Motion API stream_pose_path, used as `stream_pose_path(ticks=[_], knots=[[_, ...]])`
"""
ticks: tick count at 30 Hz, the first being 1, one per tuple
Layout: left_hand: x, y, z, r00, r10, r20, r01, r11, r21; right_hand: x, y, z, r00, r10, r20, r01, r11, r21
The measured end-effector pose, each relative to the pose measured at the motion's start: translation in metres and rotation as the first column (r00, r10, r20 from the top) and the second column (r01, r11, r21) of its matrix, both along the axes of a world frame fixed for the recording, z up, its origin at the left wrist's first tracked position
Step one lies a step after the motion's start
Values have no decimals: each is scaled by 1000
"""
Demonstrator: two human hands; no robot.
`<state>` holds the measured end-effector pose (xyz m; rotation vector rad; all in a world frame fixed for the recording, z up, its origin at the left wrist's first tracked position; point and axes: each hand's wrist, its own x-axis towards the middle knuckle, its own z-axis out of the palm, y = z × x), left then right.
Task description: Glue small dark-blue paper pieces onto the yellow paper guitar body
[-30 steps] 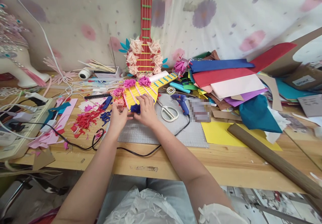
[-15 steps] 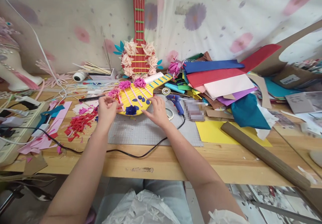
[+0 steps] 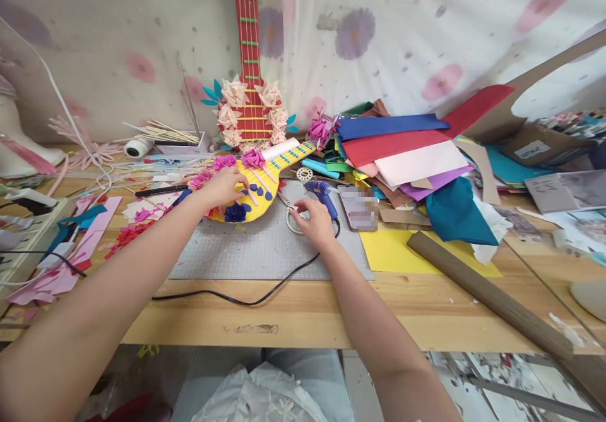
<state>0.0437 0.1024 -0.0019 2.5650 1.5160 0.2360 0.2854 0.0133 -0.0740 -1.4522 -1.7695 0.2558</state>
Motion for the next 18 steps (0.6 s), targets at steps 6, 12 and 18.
stream_pose_path(ticks=[6, 12, 18], knots=[[1, 4, -2, 1000, 12, -8, -12, 1000, 1, 9, -3, 8, 999, 31, -11, -32, 996, -79], [-3, 5, -5, 996, 52, 70, -50, 998, -38, 36, -10, 17, 992, 76, -101, -99, 964, -246], [0, -6, 4, 887, 194, 419, -182, 981, -68, 67, -9, 21, 997, -56, -48, 35, 933, -358]])
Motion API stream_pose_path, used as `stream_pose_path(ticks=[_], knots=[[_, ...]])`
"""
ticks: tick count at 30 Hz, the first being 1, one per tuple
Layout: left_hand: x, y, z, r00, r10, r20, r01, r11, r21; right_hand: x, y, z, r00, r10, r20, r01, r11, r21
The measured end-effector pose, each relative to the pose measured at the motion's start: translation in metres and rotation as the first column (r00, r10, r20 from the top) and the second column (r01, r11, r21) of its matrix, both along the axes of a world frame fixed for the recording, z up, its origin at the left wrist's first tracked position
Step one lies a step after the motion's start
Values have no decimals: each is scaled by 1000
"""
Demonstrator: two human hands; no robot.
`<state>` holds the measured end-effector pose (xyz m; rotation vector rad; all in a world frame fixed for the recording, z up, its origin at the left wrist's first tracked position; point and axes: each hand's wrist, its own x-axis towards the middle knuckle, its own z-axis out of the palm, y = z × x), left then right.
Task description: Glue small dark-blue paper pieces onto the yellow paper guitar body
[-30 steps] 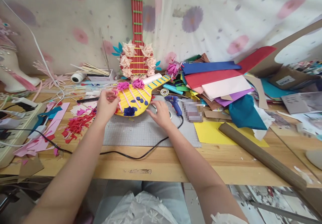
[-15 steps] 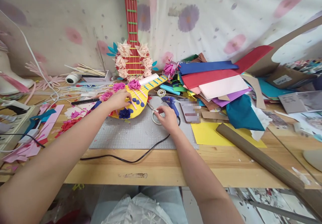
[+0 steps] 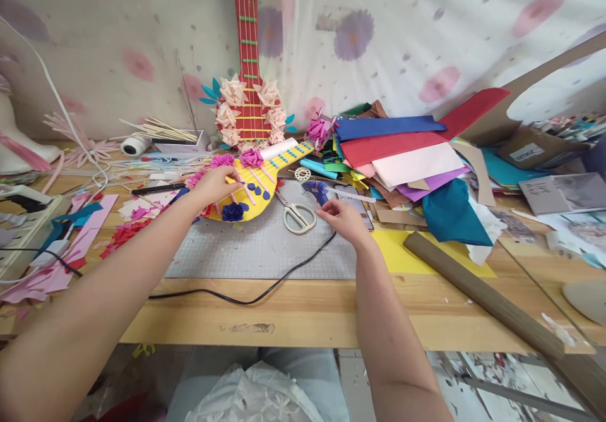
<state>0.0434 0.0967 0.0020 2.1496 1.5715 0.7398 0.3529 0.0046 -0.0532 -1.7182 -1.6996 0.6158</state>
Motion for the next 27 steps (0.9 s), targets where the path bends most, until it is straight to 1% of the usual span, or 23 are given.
stream_pose_path(ticks=[2, 3, 5, 6, 7, 9, 10, 12, 14, 16, 18, 19, 21, 22, 24, 27], knots=[[12, -10, 7, 973, 45, 224, -45, 999, -6, 2, 9, -3, 990, -130, 48, 126, 990, 70], [21, -17, 10, 934, 35, 356, -23, 999, -38, 0, 15, -5, 983, -171, 62, 163, 979, 125], [42, -33, 12, 821, 43, 570, 48, 988, -145, -5, 29, -11, 978, -192, 85, 168, 958, 232], [54, -41, 10, 772, 57, 633, 84, 978, -190, -8, 36, -14, 975, -198, 96, 168, 953, 254], [66, -51, 7, 731, 71, 679, 130, 962, -240, -12, 42, -17, 971, -214, 110, 182, 953, 244], [86, -68, -6, 669, 101, 736, 215, 922, -322, -18, 52, -23, 955, -262, 139, 240, 958, 159], [94, -76, -15, 649, 128, 750, 238, 902, -361, -20, 55, -25, 947, -285, 147, 271, 957, 107], [106, -87, -36, 605, 198, 771, 253, 870, -422, -21, 58, -30, 939, -321, 122, 319, 947, 35], [111, -94, -56, 584, 263, 768, 228, 855, -466, -20, 55, -31, 939, -342, 19, 342, 940, 2], [111, -96, -73, 554, 334, 762, 172, 850, -497, -17, 47, -30, 936, -309, -166, 310, 950, -20], [109, -95, -84, 519, 352, 779, 147, 861, -487, -14, 34, -25, 917, -196, -348, 196, 980, -34], [108, -94, -88, 504, 351, 789, 141, 868, -476, -12, 27, -21, 906, -126, -405, 121, 992, -38], [107, -92, -92, 481, 348, 805, 125, 881, -456, -11, 13, -16, 906, -21, -422, -8, 998, -68], [107, -92, -93, 468, 352, 810, 109, 887, -449, -11, 7, -14, 913, 8, -408, -47, 995, -86], [107, -92, -93, 439, 372, 818, 71, 893, -444, -12, -3, -13, 922, 31, -387, -78, 991, -105], [108, -93, -93, 398, 416, 818, 33, 885, -465, -14, -12, -15, 918, 38, -395, -86, 991, -104]])
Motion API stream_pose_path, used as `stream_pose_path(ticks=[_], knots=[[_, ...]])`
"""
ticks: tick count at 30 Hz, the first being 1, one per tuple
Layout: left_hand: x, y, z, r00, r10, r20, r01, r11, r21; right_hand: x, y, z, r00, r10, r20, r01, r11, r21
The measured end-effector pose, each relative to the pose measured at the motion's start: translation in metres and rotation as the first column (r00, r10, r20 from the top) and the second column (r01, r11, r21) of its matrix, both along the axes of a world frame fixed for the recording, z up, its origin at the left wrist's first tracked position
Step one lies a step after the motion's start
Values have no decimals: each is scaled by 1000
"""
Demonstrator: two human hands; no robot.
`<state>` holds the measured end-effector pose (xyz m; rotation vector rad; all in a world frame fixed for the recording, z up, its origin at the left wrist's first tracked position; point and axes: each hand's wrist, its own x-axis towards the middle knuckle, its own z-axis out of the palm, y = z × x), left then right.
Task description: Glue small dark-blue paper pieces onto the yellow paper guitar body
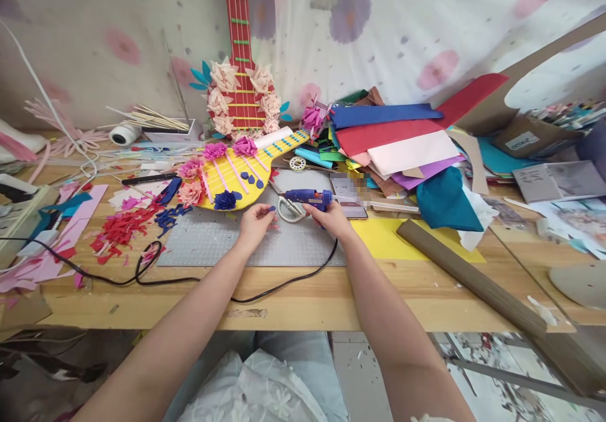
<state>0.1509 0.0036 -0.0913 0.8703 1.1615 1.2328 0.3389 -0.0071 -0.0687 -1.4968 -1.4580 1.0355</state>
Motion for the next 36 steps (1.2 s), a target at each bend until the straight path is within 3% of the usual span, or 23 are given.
stream_pose_path(ticks=[14, 22, 36], knots=[[0, -2, 6, 998, 48, 46, -46, 998, -49, 2, -6, -5, 992, 22, 123, -27, 999, 41], [1, -2, 5, 996, 65, 55, -62, 997, -45, -2, -10, 3, 991, 15, 135, -21, 999, 44], [2, -2, 4, 996, 74, 42, -72, 997, -35, -1, -9, 0, 985, 45, 165, -56, 996, 64]])
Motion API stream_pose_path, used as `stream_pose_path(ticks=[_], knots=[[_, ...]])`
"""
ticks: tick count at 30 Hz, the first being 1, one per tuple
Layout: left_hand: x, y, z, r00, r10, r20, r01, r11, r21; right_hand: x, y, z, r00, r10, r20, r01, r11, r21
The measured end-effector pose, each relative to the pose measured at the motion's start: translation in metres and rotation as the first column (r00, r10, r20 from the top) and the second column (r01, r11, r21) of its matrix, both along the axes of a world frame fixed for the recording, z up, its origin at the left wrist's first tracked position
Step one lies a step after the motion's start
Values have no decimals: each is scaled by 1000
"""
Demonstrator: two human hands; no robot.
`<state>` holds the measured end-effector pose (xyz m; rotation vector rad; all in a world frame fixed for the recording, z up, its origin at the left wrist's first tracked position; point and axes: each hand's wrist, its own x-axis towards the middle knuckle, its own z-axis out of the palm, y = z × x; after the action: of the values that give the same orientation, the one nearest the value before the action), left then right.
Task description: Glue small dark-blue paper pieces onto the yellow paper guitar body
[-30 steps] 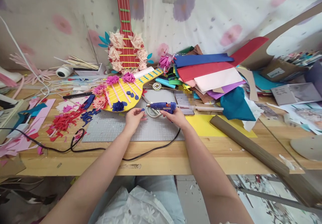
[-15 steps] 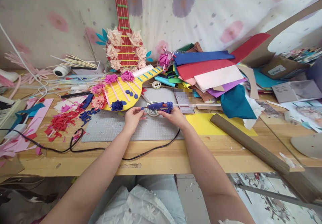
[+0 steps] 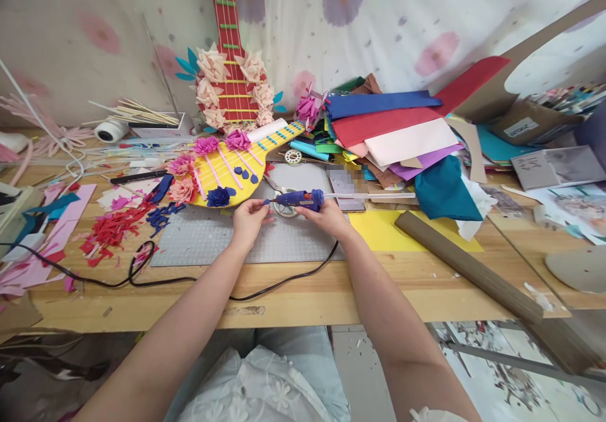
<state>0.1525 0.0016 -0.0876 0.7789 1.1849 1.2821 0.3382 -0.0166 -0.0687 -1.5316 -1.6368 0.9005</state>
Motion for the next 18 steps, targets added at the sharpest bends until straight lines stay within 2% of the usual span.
stream_pose_path(ticks=[11, 18], knots=[[1, -1, -1, 1000, -10, -29, 11, 1000, 10, 1, 4, -6, 1000, 9, 17, -10, 999, 32], [2, -3, -3, 997, -20, -70, 22, 999, 29, -4, 2, -2, 1000, -5, -24, 5, 1000, 12]])
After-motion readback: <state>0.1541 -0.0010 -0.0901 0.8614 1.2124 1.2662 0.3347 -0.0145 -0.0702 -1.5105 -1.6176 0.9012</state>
